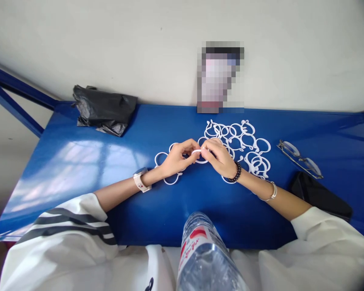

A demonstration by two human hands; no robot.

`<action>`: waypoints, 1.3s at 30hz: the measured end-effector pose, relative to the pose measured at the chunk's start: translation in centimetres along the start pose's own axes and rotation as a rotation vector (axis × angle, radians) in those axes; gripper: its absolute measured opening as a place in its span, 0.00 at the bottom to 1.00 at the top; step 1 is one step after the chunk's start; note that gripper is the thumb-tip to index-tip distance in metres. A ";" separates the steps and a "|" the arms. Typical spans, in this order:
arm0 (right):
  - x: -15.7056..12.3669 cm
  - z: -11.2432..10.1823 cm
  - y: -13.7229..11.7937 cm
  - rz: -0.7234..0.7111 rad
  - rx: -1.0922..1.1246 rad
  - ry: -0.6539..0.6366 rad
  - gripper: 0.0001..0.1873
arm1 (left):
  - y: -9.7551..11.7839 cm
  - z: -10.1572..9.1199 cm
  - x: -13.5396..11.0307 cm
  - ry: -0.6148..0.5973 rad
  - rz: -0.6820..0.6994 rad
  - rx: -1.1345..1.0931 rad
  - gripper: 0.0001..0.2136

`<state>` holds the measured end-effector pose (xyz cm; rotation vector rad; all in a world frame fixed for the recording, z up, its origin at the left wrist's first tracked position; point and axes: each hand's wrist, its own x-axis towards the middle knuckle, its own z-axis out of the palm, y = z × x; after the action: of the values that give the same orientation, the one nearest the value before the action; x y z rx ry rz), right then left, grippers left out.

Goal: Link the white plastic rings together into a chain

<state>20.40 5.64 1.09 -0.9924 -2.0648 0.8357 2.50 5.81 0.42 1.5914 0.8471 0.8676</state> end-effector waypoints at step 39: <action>0.2 0.3 1.0 0.207 0.472 0.107 0.17 | 0.3 0.0 0.1 -0.070 -0.016 -0.069 0.17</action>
<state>20.48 6.19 0.23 -0.9645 -1.5844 1.2749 2.54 5.86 0.71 1.5441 0.7716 0.8172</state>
